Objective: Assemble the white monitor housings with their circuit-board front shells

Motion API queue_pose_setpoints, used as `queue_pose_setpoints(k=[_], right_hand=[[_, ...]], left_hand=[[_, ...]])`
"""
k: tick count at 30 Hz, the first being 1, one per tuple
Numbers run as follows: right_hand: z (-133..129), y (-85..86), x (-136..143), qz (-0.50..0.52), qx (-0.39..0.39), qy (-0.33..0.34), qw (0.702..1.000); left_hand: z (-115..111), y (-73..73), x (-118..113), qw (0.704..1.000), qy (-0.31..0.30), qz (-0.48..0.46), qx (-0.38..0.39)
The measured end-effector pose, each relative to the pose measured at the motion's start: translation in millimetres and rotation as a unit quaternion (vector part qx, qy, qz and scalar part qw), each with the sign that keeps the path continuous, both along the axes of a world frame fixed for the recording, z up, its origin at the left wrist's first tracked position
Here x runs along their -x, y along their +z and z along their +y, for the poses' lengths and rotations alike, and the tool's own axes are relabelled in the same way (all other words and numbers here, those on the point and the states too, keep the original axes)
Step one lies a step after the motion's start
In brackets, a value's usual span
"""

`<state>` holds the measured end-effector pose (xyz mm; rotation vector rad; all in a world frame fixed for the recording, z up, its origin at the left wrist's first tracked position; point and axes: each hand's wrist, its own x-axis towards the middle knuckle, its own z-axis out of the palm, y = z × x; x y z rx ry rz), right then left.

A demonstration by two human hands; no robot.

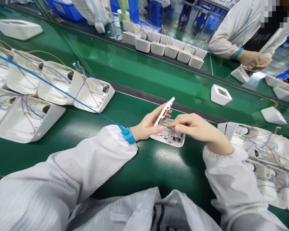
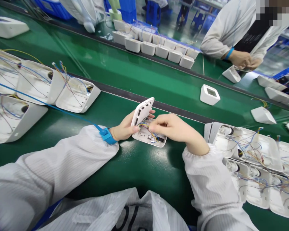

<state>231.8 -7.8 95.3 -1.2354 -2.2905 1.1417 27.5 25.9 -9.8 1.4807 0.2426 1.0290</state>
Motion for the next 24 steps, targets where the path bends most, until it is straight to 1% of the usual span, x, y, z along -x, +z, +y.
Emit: queue_pose_setpoints(k=[2,3,5,8,10,12,14,16,18,21,22,24], right_hand=[[-0.2,3.1,-2.9,0.012,0.055,0.076,0.996],[0.3,1.8,-3.0,0.016,0.070,0.091,0.993],[2.5,-4.5,-1.8,0.035,0.088,0.081,0.992],[6.6,-15.4,-0.8,0.070,0.105,0.043,0.991],[7.9,-19.3,-0.9,0.080,0.101,0.025,0.991],[7.5,-20.6,-0.2,0.079,0.075,0.020,0.994],[6.3,-21.6,2.2,0.074,0.033,0.037,0.996],[5.7,-24.4,5.4,0.065,-0.015,0.066,0.996],[6.6,-29.5,7.9,0.039,-0.083,0.078,0.993],[9.9,-38.0,8.0,-0.046,-0.201,0.060,0.977],[10.9,-40.0,7.5,-0.075,-0.231,0.049,0.969],[11.9,-42.0,6.7,-0.117,-0.263,0.029,0.957]], left_hand=[[0.4,0.6,0.2,1.000,-0.001,-0.005,-0.001],[0.6,0.9,0.3,1.000,-0.002,-0.006,-0.002],[0.9,1.8,0.6,1.000,0.001,-0.004,-0.003],[1.0,2.6,0.9,1.000,0.007,0.002,-0.007],[1.0,2.8,0.7,1.000,0.010,0.004,-0.016],[1.2,2.8,0.3,1.000,0.013,0.006,-0.024],[1.5,2.5,-0.1,0.999,0.014,0.006,-0.030],[1.7,2.2,-0.4,0.999,0.014,0.008,-0.035],[1.7,2.2,-0.6,0.999,0.013,0.008,-0.036],[1.2,4.4,-0.9,0.999,0.005,0.007,-0.038],[1.0,5.7,-1.2,0.999,-0.002,0.008,-0.043],[0.4,8.4,-2.0,0.998,-0.013,0.011,-0.059]])
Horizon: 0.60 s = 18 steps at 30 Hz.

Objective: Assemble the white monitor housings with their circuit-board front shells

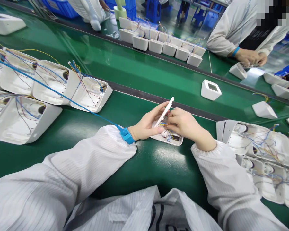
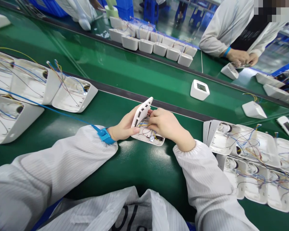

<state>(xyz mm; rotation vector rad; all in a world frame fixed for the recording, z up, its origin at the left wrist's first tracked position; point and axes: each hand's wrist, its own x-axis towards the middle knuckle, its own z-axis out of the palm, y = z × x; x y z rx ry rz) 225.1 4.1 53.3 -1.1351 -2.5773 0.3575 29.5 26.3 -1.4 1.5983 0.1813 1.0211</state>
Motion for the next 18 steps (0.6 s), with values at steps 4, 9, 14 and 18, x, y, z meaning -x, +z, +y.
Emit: queue_pose_setpoints(k=[4,9,14,18], right_hand=[[-3.3,1.9,3.6,-0.038,-0.017,-0.045,0.998],[-9.9,4.3,10.1,-0.115,-0.047,-0.105,0.987],[-10.0,2.7,7.5,-0.100,-0.041,-0.118,0.987],[-7.3,2.1,2.9,-0.089,-0.005,-0.101,0.991]], left_hand=[[-1.7,1.6,-1.2,0.999,0.021,0.016,-0.027],[-3.3,-2.3,0.1,0.993,0.061,0.070,-0.075],[-2.3,-2.9,1.4,0.988,0.077,0.089,-0.099],[-2.3,-2.5,0.8,0.988,0.085,0.083,-0.095]])
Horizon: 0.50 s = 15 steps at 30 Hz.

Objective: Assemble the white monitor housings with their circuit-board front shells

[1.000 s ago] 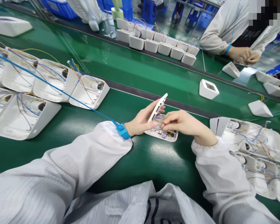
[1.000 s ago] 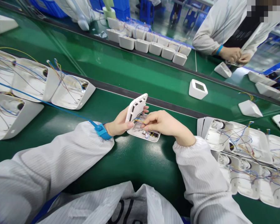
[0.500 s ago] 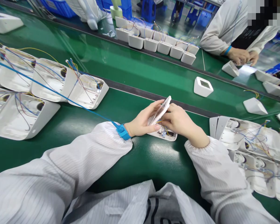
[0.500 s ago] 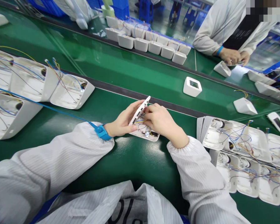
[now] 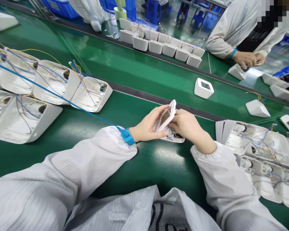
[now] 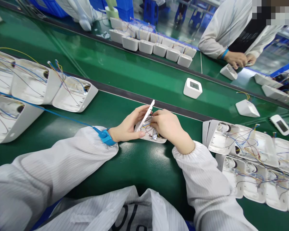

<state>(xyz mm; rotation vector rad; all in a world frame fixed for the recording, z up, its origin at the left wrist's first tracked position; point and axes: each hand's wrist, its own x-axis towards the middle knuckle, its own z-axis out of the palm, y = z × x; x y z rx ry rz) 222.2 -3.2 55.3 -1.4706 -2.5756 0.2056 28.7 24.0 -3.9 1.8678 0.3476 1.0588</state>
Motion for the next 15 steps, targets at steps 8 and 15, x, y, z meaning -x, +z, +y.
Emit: queue_pose_setpoints(k=[8,15], right_hand=[[0.4,-4.1,-0.7,-0.014,-0.040,-0.022,0.999],[8.7,-6.9,-4.4,0.025,0.034,-0.032,0.999]], left_hand=[[-0.1,1.4,-1.4,0.994,0.056,0.046,-0.077],[4.7,16.3,6.6,0.964,0.008,0.177,-0.197]])
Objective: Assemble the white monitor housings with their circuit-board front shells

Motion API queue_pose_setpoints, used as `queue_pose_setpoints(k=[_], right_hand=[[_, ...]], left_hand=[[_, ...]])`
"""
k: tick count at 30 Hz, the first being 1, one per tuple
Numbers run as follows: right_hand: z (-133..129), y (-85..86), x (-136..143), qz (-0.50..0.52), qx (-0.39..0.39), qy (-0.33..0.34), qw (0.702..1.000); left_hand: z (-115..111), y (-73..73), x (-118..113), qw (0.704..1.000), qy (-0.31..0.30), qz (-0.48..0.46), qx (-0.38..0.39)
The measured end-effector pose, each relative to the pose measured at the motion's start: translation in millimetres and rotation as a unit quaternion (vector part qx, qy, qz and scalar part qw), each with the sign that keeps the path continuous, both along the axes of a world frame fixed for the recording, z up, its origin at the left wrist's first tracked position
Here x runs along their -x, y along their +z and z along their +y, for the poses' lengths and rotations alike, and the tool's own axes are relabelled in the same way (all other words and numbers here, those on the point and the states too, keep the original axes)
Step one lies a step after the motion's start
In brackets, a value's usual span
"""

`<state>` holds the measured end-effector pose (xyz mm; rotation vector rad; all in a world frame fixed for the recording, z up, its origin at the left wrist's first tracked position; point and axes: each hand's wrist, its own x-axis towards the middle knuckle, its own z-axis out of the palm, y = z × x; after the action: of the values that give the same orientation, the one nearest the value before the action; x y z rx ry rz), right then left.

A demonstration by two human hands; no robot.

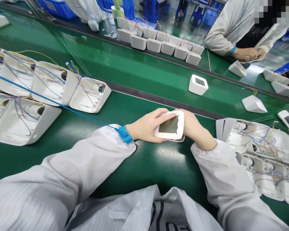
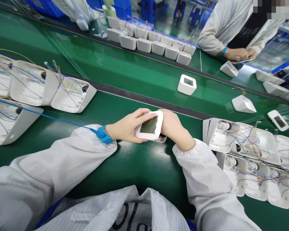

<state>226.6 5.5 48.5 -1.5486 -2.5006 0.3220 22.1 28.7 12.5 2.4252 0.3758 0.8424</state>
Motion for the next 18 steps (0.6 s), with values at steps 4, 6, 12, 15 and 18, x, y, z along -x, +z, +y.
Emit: queue_pose_setpoints(k=[4,6,12,15,18], right_hand=[[10.4,9.7,-16.9,0.103,0.181,-0.024,0.978],[14.5,15.5,-29.5,0.205,0.259,-0.021,0.944],[14.7,16.4,-32.1,0.409,0.176,-0.185,0.876],[10.1,3.9,-10.8,0.409,0.190,-0.171,0.876],[6.9,-7.8,4.8,0.388,0.157,-0.164,0.893]], left_hand=[[1.5,5.9,2.0,0.996,-0.019,0.087,-0.023],[2.7,6.0,1.1,0.994,-0.026,0.099,-0.032],[8.2,-0.3,-2.7,0.991,-0.031,0.118,-0.059],[8.3,-1.3,-3.0,0.991,-0.025,0.118,-0.050],[3.3,1.0,-3.9,0.992,-0.008,0.126,-0.030]])
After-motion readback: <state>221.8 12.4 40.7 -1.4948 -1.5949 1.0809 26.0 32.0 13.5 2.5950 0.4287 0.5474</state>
